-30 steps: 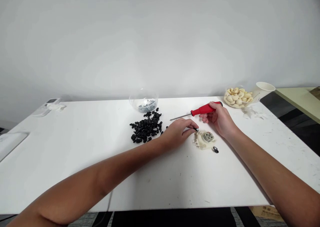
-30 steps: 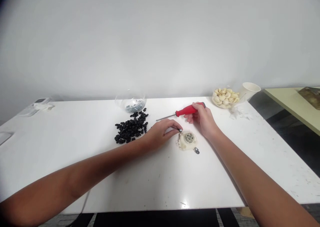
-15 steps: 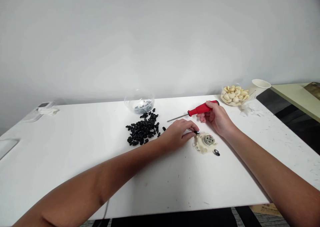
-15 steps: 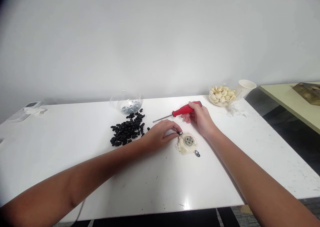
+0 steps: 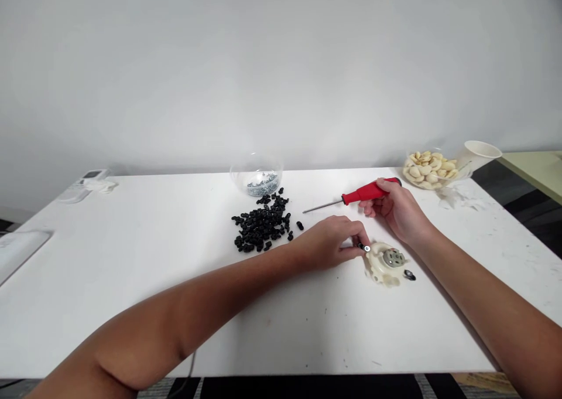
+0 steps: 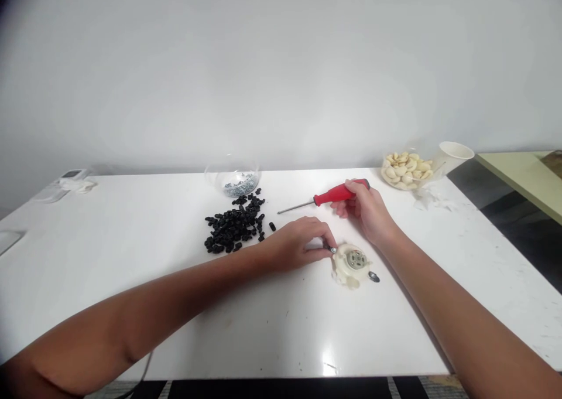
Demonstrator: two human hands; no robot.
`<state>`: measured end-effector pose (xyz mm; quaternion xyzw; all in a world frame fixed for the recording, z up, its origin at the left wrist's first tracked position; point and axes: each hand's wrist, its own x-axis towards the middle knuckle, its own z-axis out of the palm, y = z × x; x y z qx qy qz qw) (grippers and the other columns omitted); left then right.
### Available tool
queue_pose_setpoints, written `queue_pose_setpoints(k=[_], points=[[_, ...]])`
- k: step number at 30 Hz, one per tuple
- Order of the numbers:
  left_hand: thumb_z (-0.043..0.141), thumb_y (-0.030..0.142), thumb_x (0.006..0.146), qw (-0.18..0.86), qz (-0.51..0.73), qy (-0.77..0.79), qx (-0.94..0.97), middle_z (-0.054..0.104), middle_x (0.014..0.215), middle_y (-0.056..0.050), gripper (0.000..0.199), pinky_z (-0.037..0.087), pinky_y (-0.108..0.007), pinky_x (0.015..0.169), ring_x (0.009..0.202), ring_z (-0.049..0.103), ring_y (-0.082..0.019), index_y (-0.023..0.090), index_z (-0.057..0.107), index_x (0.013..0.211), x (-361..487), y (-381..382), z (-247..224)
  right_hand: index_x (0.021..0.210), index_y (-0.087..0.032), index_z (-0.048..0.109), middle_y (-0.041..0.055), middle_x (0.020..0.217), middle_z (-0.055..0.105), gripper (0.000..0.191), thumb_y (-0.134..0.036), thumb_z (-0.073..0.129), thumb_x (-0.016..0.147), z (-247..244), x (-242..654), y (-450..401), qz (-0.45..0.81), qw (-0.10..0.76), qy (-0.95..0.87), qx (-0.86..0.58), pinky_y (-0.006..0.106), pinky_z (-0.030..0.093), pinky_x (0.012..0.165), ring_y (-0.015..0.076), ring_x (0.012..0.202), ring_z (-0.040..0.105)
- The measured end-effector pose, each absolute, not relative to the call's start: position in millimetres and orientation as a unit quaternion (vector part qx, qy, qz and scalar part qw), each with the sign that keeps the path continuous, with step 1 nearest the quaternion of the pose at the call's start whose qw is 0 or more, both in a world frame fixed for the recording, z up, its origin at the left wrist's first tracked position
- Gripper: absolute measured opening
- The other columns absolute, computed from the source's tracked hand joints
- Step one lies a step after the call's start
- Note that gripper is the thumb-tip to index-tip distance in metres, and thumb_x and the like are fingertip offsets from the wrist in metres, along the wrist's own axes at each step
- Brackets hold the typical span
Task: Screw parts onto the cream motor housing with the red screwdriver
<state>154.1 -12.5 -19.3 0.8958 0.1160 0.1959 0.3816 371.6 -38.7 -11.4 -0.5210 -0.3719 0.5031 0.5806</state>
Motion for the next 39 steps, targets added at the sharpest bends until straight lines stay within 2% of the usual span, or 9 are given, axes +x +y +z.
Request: queue_pose_setpoints(k=[5,9,13,19,23,28,31,34,39], points=[[0.072,0.015,0.095,0.39,0.212,0.126,0.887,0.074,0.098,-0.004,0.011,0.052,-0.029,0.089,0.096,0.067,-0.019,0.02,0.07,0.104,153,-13,-20,0.08,-0.015,0.079,0.0123,0.073,0.076,0.037,-0.047,0.07,0.095,-11,372,-39,0.503,0.581,-0.375,-0.518,0.032,0.051,0.056,0.0203,0.062,0.063],[0.073,0.021,0.097,0.406,0.219,0.142,0.876,0.075,0.099,-0.004,0.01,0.053,-0.031,0.093,0.098,0.069,-0.019,0.021,0.071,0.107,151,-13,-17,0.08,-0.017,0.077,0.0118,0.076,0.077,0.036,-0.05,0.072,0.093,-12,375,-38,0.503,0.585,-0.381,-0.51,0.032,0.052,0.055,0.02,0.06,0.063],[0.071,0.025,0.099,0.423,0.244,0.169,0.856,0.078,0.106,-0.005,0.012,0.057,-0.031,0.089,0.096,0.071,-0.018,0.02,0.072,0.11,141,-17,0,0.081,-0.019,0.074,0.0095,0.074,0.077,0.032,-0.049,0.074,0.091,-15,377,-37,0.505,0.594,-0.388,-0.491,0.031,0.051,0.054,0.0196,0.06,0.063],[0.068,0.017,0.098,0.327,0.287,0.158,0.886,0.077,0.098,-0.006,0.012,0.057,-0.034,0.09,0.095,0.068,-0.019,0.02,0.075,0.107,86,-23,40,0.085,-0.019,0.076,0.0091,0.072,0.075,0.029,-0.045,0.067,0.094,-15,379,-38,0.523,0.604,-0.395,-0.454,0.034,0.052,0.056,0.022,0.061,0.063],[0.065,0.014,0.1,0.287,0.286,0.218,0.888,0.076,0.1,-0.006,0.018,0.057,-0.035,0.089,0.099,0.067,-0.02,0.022,0.074,0.114,44,-29,52,0.089,-0.02,0.079,0.0083,0.075,0.075,0.028,-0.039,0.06,0.095,-11,378,-43,0.534,0.608,-0.4,-0.43,0.035,0.053,0.061,0.0215,0.059,0.062],[0.061,0.015,0.101,0.296,0.287,0.309,0.857,0.075,0.107,-0.006,0.023,0.058,-0.036,0.092,0.103,0.067,-0.02,0.024,0.075,0.117,19,-31,44,0.078,-0.022,0.077,0.0068,0.068,0.068,0.029,-0.043,0.062,0.093,-4,365,-49,0.579,0.568,-0.444,-0.382,0.038,0.053,0.065,0.0244,0.063,0.063],[0.061,0.018,0.102,0.319,0.296,0.333,0.837,0.075,0.106,-0.007,0.022,0.059,-0.035,0.088,0.102,0.068,-0.021,0.024,0.075,0.118,18,-29,36,0.08,-0.023,0.078,0.0074,0.07,0.07,0.027,-0.044,0.064,0.091,-5,361,-51,0.592,0.549,-0.438,-0.395,0.039,0.053,0.066,0.0251,0.064,0.064],[0.062,0.022,0.103,0.332,0.31,0.345,0.821,0.075,0.106,-0.007,0.022,0.06,-0.034,0.084,0.1,0.07,-0.02,0.024,0.075,0.121,18,-28,30,0.08,-0.024,0.078,0.0079,0.068,0.071,0.029,-0.045,0.062,0.091,-9,362,-51,0.583,0.562,-0.412,-0.417,0.038,0.051,0.065,0.024,0.061,0.063],[0.059,0.024,0.105,0.338,0.308,0.364,0.811,0.073,0.112,-0.005,0.027,0.061,-0.03,0.083,0.095,0.069,-0.017,0.027,0.073,0.128,16,-29,23,0.068,-0.025,0.078,0.0086,0.067,0.069,0.033,-0.044,0.063,0.091,-13,367,-49,0.567,0.569,-0.41,-0.432,0.039,0.051,0.063,0.0237,0.061,0.061]])
